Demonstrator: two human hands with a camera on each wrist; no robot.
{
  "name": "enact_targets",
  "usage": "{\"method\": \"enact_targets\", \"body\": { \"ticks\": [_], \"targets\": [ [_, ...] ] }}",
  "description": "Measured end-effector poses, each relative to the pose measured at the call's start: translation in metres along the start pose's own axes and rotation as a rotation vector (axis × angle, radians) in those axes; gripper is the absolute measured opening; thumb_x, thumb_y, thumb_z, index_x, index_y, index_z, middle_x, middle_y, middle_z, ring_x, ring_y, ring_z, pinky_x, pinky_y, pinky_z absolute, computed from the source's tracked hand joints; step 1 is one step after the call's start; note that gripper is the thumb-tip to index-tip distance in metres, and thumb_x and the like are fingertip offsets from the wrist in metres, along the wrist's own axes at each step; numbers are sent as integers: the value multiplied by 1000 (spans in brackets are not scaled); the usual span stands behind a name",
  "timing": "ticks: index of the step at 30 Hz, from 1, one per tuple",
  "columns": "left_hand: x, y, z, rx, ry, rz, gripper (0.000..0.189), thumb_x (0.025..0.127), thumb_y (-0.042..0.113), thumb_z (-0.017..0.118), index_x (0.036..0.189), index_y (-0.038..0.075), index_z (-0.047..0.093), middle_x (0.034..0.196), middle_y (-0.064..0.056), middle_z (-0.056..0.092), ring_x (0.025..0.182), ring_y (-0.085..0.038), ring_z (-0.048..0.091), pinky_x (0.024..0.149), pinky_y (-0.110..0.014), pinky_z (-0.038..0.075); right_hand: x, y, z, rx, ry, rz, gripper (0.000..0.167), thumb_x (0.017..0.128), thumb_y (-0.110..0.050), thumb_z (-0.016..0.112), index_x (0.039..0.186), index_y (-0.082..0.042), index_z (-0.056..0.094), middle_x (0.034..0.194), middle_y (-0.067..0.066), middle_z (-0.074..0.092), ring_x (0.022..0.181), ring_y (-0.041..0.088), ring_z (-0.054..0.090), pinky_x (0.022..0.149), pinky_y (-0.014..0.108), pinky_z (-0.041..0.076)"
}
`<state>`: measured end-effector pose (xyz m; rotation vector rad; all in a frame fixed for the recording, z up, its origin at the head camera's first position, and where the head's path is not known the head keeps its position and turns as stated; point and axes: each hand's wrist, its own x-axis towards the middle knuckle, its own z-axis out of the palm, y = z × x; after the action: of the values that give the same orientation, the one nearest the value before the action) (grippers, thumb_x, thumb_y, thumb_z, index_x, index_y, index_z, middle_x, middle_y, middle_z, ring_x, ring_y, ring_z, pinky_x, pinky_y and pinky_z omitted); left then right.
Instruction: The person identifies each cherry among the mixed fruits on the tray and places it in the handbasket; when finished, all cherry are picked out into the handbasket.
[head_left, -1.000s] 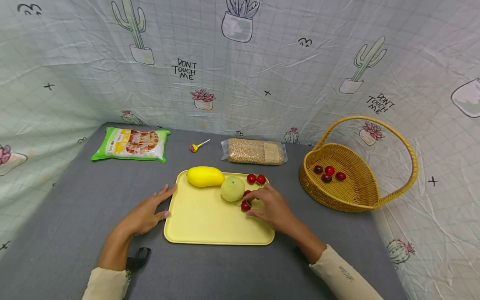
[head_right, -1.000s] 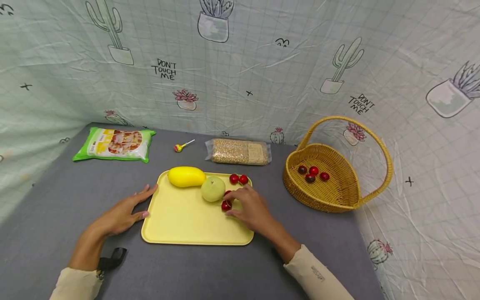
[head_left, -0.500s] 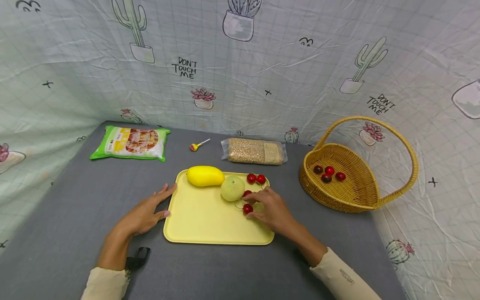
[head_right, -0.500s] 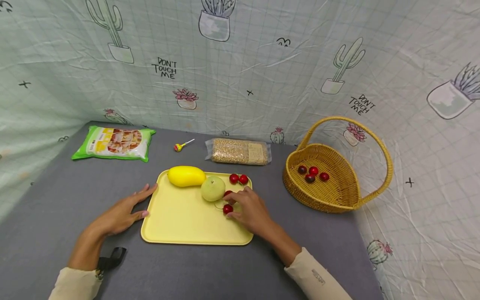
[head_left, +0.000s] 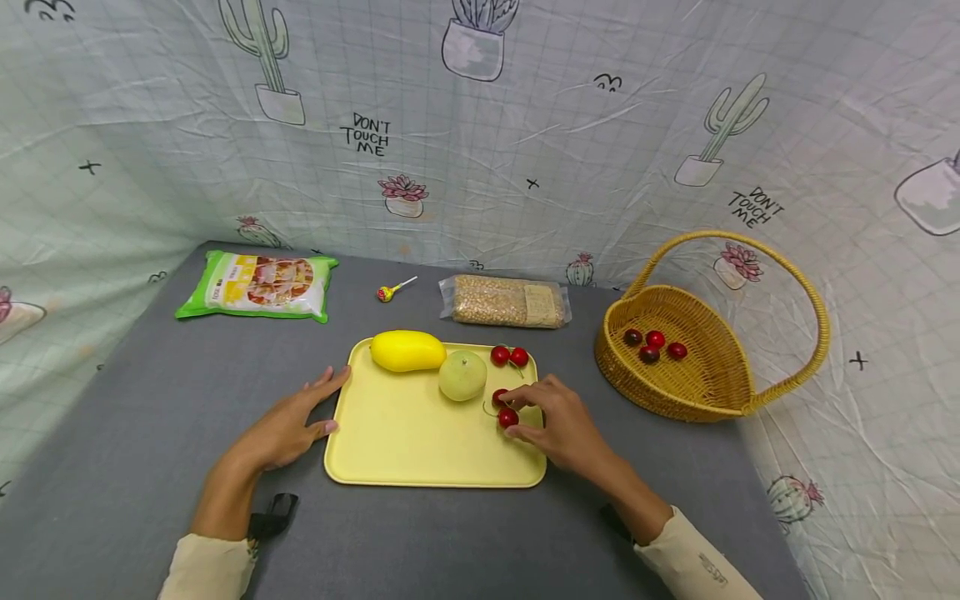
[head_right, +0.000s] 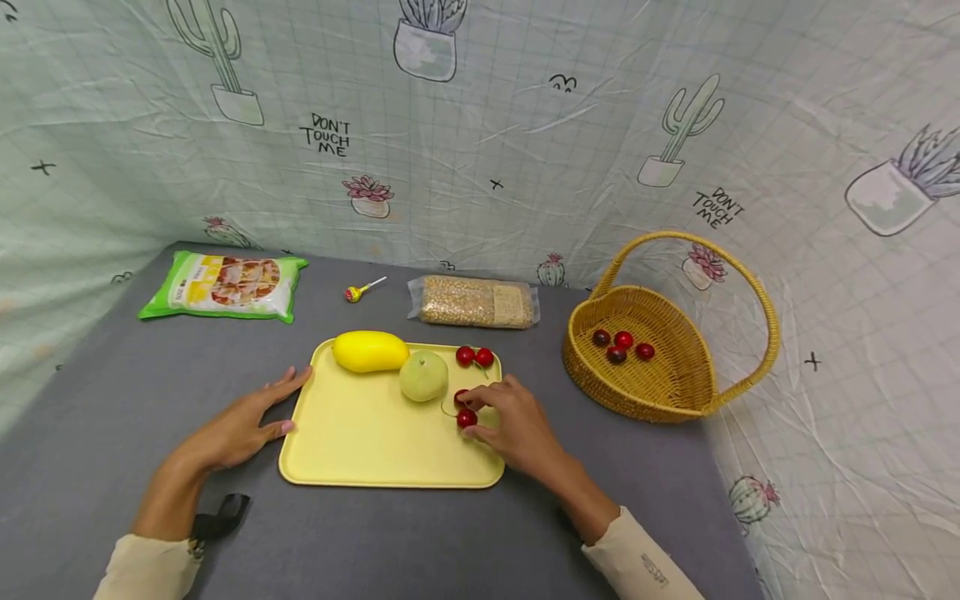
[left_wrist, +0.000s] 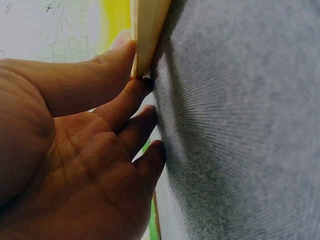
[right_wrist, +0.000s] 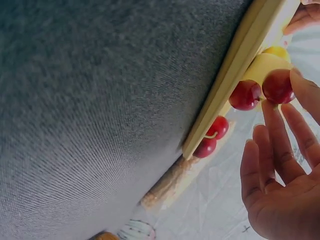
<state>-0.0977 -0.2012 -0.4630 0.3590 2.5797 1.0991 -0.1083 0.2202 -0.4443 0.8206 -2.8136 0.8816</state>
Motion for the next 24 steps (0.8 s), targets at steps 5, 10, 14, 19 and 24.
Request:
{"method": "enact_targets", "body": {
  "ticks": [5,10,14,19,24],
  "targets": [
    [0,0,0,7,1,5,83,99,7,71,170,11,27,173,-33,18,155,-65,15,122,-79,18,1,-3,-2,-23,-9,2,32,88,-24,90,118,-22,82,105,-7,77,98,17,61,79,32,53],
    [0,0,0,9,-1,5,83,99,7,72,170,11,27,173,-33,18,155,-66,15,123,-79,18,1,-5,-1,-45,-37,21,30,92,-24,86,121,-19,80,106,-4,72,102,14,59,83,36,55],
    [0,0,0,13,1,4,84,99,7,72,169,10,27,173,-33,18,155,-65,16,123,-78,17,1,-5,-1,-27,-34,33,28,93,-24,85,120,-18,79,110,2,70,104,16,59,85,38,55],
    [0,1,0,13,3,4,84,98,7,72,169,10,28,173,-34,18,156,-64,16,123,-78,17,2,-5,-1,1,-9,33,26,92,-25,85,117,-19,80,119,3,65,109,18,57,87,38,52],
    [-1,1,0,9,2,2,84,98,7,72,169,10,27,173,-34,18,156,-65,15,123,-78,17,3,-4,-5,23,28,-3,27,93,-24,84,119,-18,78,118,3,67,105,22,58,84,37,49]
  ]
}}
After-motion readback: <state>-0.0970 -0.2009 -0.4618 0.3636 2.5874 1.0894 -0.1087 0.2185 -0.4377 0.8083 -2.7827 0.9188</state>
